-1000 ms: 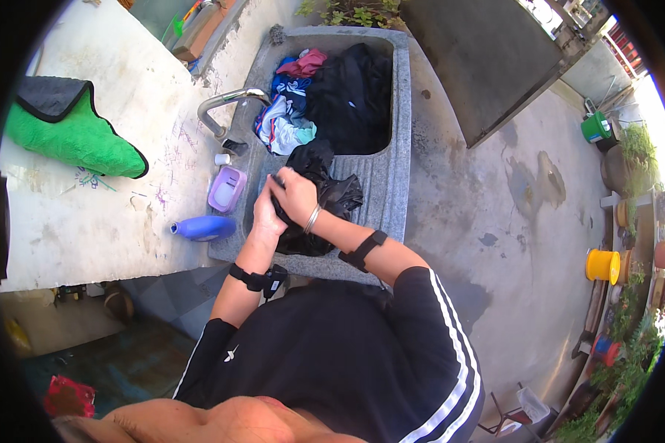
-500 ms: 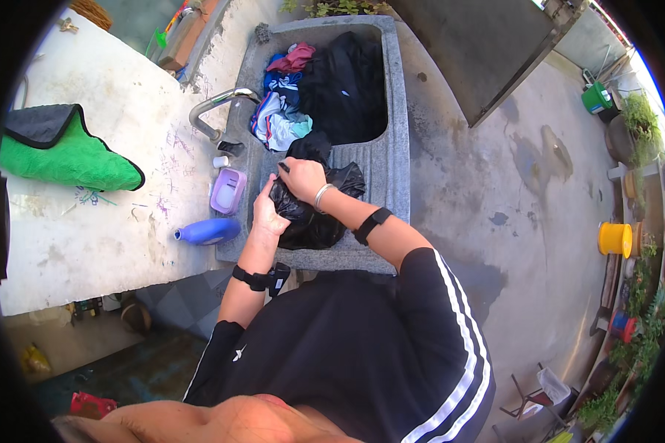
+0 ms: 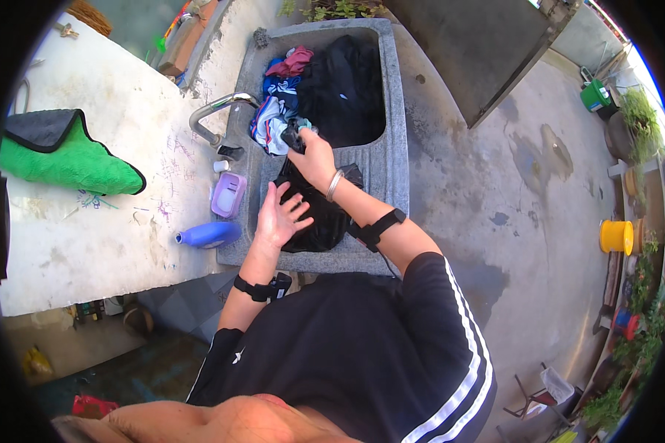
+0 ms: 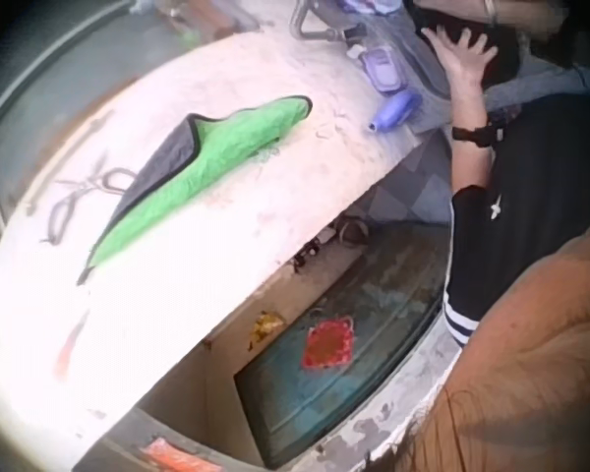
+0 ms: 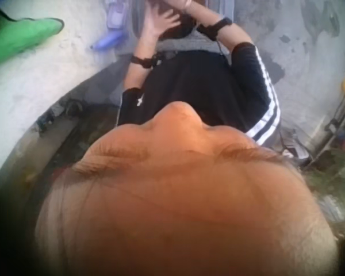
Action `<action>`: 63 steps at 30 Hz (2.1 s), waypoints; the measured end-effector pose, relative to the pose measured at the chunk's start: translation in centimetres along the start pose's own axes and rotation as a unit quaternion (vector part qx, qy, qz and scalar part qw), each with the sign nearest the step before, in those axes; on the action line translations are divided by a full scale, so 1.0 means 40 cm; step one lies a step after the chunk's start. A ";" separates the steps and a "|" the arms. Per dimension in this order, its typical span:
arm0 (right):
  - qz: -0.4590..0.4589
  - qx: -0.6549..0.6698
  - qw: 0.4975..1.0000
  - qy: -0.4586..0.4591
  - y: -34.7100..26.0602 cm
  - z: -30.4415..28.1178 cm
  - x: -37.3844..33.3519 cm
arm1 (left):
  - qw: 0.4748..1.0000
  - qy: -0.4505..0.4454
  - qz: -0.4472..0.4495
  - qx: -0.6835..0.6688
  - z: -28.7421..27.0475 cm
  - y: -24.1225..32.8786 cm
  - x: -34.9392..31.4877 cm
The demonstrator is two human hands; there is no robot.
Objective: The person washes a black garment in an outdoor stone sink by hand, applies liquid detergent from a blue bottle, and scrubs the fabric before moving other clothes in the basin.
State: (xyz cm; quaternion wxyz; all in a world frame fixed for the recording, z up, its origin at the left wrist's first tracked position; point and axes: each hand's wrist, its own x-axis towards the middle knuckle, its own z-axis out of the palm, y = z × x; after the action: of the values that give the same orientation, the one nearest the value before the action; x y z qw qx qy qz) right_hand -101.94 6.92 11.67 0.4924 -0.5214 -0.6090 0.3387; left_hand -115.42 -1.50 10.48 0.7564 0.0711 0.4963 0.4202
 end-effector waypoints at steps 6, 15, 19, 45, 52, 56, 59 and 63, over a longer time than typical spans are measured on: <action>-0.273 -0.090 0.939 -0.190 -0.024 0.097 -0.223 | 0.938 -0.283 0.042 -0.194 -0.109 -0.039 0.105; -0.271 -0.011 0.961 -0.056 -0.018 0.114 -0.217 | 0.853 -0.491 -0.124 -0.128 -0.188 0.034 0.192; 0.052 -0.111 0.992 0.004 0.109 0.081 -0.073 | 0.984 -0.078 -0.030 -0.155 -0.020 -0.025 0.097; -0.290 -0.032 0.955 -0.057 -0.015 0.075 -0.204 | 0.861 -0.503 0.061 -0.046 -0.132 -0.006 0.161; -0.213 -0.048 0.975 0.038 0.048 0.099 -0.174 | 0.987 -0.141 0.015 -0.078 -0.054 -0.002 0.111; -0.269 -0.135 0.951 -0.066 0.080 0.077 -0.159 | 0.973 -0.195 0.013 -0.121 -0.055 -0.043 0.092; 0.056 -0.189 0.980 -0.011 0.113 0.057 -0.085 | 0.985 -0.132 0.011 -0.112 0.017 -0.032 0.085; -0.312 -0.039 0.944 -0.101 0.002 0.071 -0.214 | 0.847 -0.485 -0.152 -0.156 -0.158 0.007 0.178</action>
State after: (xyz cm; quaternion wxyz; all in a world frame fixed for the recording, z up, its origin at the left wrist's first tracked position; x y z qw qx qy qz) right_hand -104.88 -1.08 8.69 0.4886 -0.2868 -0.8006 0.1950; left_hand -119.59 1.75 2.57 0.9562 0.0703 -0.0012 0.2842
